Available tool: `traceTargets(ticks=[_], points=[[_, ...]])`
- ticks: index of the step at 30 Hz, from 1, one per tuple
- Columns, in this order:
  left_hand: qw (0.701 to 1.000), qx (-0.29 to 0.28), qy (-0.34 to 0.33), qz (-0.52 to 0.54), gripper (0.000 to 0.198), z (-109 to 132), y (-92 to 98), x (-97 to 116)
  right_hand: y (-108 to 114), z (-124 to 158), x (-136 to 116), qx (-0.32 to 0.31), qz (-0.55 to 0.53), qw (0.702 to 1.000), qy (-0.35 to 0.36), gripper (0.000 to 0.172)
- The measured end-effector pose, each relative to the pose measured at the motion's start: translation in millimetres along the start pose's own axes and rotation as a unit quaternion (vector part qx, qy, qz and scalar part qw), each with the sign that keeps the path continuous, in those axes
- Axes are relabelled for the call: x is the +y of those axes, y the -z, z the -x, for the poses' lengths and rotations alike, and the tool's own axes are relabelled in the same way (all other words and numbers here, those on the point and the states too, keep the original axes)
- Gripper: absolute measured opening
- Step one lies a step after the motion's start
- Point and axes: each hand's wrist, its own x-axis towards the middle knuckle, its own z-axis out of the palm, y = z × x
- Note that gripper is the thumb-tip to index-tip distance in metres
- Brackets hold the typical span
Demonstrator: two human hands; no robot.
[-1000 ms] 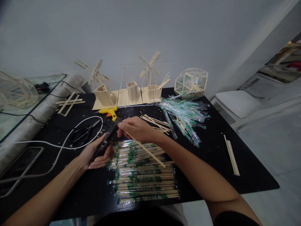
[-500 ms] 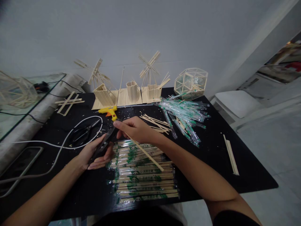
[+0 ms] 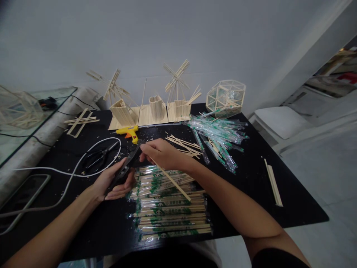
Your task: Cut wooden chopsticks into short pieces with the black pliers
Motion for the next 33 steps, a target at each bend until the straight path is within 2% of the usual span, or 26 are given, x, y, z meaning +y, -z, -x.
traceTargets(ticks=[19, 27, 33], points=[[0.999, 0.035, -0.022, 0.001, 0.07, -2.8, -6.9, 0.1, -1.2, -0.3, 2.1, 0.03, 0.033, 0.998, 0.034, 0.033], [1.0, 0.017, -0.019, 0.004, 0.07, -1.6, -4.1, 1.6, -4.2, -2.0, 2.7, 0.03, -0.027, 0.999, 0.012, 0.043], [1.0, 0.007, -0.015, 0.004, 0.069, -0.9, -4.0, 0.4, -4.6, -0.2, 1.2, 0.035, -0.007, 0.999, 0.028, 0.043]])
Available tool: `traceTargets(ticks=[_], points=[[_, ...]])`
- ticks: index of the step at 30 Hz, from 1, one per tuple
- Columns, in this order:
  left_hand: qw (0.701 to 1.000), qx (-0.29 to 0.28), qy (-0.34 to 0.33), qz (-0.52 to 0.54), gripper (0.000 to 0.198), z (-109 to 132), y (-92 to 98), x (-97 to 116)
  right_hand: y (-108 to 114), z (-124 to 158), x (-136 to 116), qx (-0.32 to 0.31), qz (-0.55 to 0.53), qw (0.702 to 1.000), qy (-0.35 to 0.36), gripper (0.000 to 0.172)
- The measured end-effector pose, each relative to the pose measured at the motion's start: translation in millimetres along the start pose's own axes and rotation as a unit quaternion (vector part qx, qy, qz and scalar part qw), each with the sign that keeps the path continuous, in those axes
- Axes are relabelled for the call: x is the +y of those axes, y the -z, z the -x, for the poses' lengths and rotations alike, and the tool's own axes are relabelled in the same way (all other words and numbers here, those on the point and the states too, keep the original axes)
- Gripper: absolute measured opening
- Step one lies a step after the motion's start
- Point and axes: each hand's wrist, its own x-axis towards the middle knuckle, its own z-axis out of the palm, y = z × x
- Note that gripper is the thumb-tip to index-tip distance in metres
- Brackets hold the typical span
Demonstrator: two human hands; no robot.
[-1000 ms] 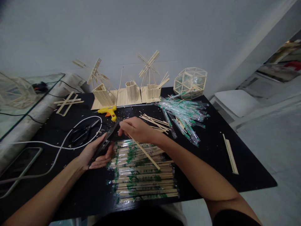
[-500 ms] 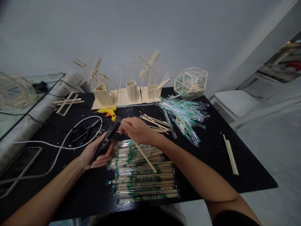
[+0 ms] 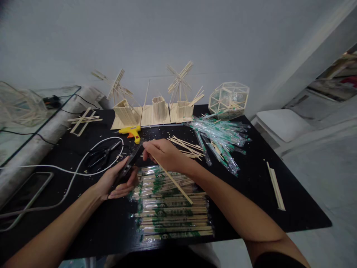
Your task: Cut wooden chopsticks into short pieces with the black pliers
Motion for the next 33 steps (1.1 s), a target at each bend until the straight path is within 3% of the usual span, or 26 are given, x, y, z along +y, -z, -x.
traceTargets(ticks=[11, 16, 33], points=[[1.0, 0.0, 0.009, 0.016, 0.064, -3.2, -0.1, -2.7, -4.8, 0.1, 6.8, 0.032, 0.016, 0.999, 0.035, 0.043], [1.0, 0.002, 0.006, 0.012, 0.062, -2.8, 0.7, -2.7, -3.9, -0.7, 6.8, 0.037, 0.014, 0.999, 0.036, 0.038], [1.0, 0.017, -0.006, 0.005, 0.062, -3.7, -1.2, -0.1, -2.3, -2.9, 8.1, 0.031, -0.013, 0.999, 0.012, 0.045]])
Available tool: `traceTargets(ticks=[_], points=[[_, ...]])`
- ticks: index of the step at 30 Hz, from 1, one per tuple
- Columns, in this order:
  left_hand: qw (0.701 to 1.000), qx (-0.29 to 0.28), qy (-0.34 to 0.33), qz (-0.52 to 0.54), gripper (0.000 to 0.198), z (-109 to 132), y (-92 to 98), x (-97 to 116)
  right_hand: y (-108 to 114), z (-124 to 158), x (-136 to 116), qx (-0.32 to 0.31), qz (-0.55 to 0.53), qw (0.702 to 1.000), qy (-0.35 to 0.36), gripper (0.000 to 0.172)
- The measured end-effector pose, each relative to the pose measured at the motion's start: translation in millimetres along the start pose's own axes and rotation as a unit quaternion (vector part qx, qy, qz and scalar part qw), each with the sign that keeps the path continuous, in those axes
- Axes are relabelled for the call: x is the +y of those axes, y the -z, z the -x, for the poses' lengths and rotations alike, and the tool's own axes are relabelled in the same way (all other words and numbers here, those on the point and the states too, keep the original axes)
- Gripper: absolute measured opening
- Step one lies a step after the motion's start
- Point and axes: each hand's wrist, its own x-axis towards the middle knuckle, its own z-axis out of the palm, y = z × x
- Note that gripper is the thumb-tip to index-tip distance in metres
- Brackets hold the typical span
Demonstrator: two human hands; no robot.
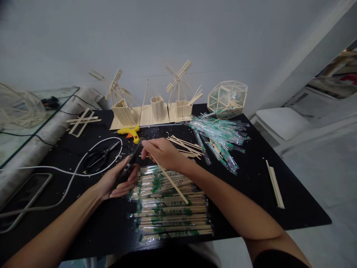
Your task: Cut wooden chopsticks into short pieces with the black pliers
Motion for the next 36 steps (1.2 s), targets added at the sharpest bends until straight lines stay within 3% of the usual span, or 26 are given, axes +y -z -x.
traceTargets(ticks=[16, 21, 27, 32, 36], points=[[0.999, 0.014, 0.013, -0.039, 0.065, 1, 1.5, -3, 8, 0, 0, 0.004, 0.071, 0.997, -0.005, 0.051], [0.998, 0.002, 0.036, -0.047, 0.069, 4, 5.3, -3, 12, 2, -3, 0.044, 0.112, 0.993, 0.006, 0.053], [0.998, -0.014, 0.046, -0.04, 0.07, 6, 6.4, -1, 15, 3, -2, 0.035, 0.161, 0.986, 0.042, 0.052], [0.998, -0.014, 0.051, -0.031, 0.07, 6, 7.3, -1, 22, 0, -3, 0.007, 0.243, 0.964, 0.109, 0.047], [0.998, -0.017, 0.058, -0.024, 0.07, 5, 7.3, 1, 26, 0, -6, -0.04, 0.365, 0.919, 0.144, 0.039]])
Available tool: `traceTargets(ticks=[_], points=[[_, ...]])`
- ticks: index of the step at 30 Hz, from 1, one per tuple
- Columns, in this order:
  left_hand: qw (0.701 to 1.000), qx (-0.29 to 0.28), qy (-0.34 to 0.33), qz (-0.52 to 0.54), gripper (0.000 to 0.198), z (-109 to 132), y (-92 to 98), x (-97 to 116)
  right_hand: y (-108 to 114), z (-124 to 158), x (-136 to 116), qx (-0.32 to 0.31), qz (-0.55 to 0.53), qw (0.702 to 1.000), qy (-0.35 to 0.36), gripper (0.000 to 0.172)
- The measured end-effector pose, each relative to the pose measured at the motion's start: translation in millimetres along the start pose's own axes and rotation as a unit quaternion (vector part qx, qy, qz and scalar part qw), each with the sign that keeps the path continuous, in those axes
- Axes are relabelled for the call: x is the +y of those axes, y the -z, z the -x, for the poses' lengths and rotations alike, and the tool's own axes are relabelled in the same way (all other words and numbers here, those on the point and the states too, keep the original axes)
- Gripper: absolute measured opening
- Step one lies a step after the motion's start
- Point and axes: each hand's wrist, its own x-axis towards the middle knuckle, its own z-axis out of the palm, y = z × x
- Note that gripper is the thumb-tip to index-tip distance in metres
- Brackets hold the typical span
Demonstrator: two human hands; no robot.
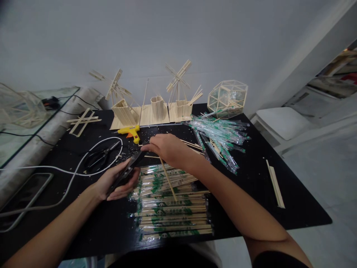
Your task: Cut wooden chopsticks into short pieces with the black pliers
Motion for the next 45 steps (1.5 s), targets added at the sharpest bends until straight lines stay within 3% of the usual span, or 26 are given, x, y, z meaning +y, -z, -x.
traceTargets(ticks=[4, 9, 21, 45], points=[[1.0, 0.003, -0.001, 0.017, 0.067, -1, -1.8, 3, -1, 2, -3, -0.027, 0.128, 0.991, -0.016, 0.034], [0.999, 0.011, -0.006, 0.033, 0.065, -2, -3.6, 5, -9, 4, -3, 0.004, 0.18, 0.984, -0.015, 0.036], [0.997, -0.019, 0.005, 0.07, 0.062, -4, -3.8, 3, -13, 4, 4, 0.013, 0.085, 0.996, -0.018, 0.032], [0.998, -0.013, 0.005, 0.066, 0.059, -5, 2.6, 3, -21, 2, 15, -0.012, 0.139, 0.99, -0.006, 0.035]])
